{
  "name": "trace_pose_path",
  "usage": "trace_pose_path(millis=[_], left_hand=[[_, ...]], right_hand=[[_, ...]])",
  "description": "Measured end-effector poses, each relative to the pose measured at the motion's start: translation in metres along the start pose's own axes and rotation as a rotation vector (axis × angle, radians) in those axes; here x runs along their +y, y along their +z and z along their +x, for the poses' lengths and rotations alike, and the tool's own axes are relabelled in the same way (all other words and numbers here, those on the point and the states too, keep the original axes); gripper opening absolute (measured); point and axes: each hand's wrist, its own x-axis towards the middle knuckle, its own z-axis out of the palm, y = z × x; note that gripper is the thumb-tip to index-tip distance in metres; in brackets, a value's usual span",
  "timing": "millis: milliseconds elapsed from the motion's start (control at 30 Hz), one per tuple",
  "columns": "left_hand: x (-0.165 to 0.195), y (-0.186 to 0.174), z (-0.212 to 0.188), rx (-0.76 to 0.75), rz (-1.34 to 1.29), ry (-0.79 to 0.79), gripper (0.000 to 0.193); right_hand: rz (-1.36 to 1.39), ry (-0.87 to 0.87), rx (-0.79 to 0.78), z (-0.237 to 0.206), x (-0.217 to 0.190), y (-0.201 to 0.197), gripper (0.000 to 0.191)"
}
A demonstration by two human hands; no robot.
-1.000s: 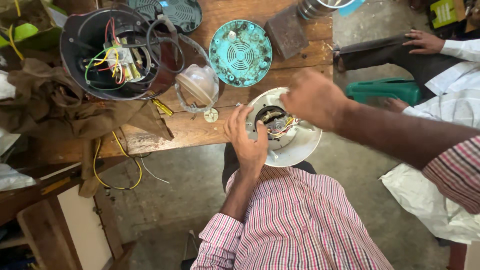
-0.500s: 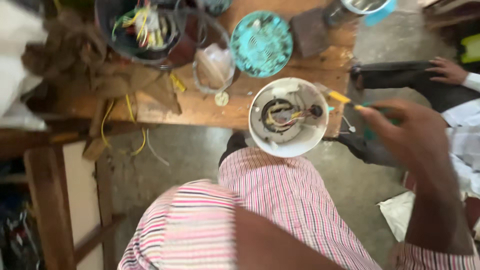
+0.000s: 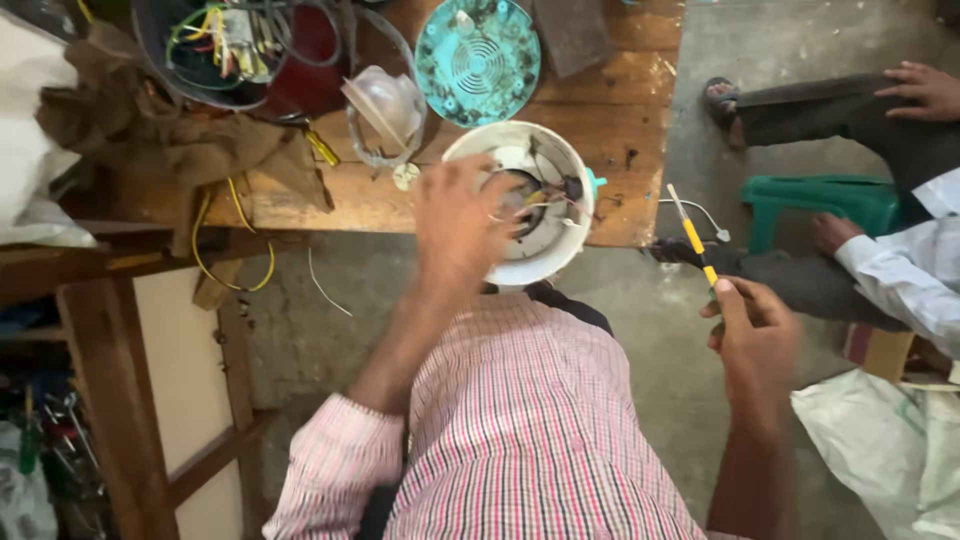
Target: The person uses a screwdriver to adjust and tighten connections inside a disassembled white appliance housing. They manipulate internal wires and components with both hands, occasionally repositioning the housing on the workbench.
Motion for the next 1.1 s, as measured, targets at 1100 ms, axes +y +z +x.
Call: trace_pose_path(millis=[1100], left_hand=[[-0.071,0.090,-0.017,-0.006,0.339,0.069,0.052]], right_hand=[[0.127,-0.113,-0.161,0.026,0.013,0.014,0.026]])
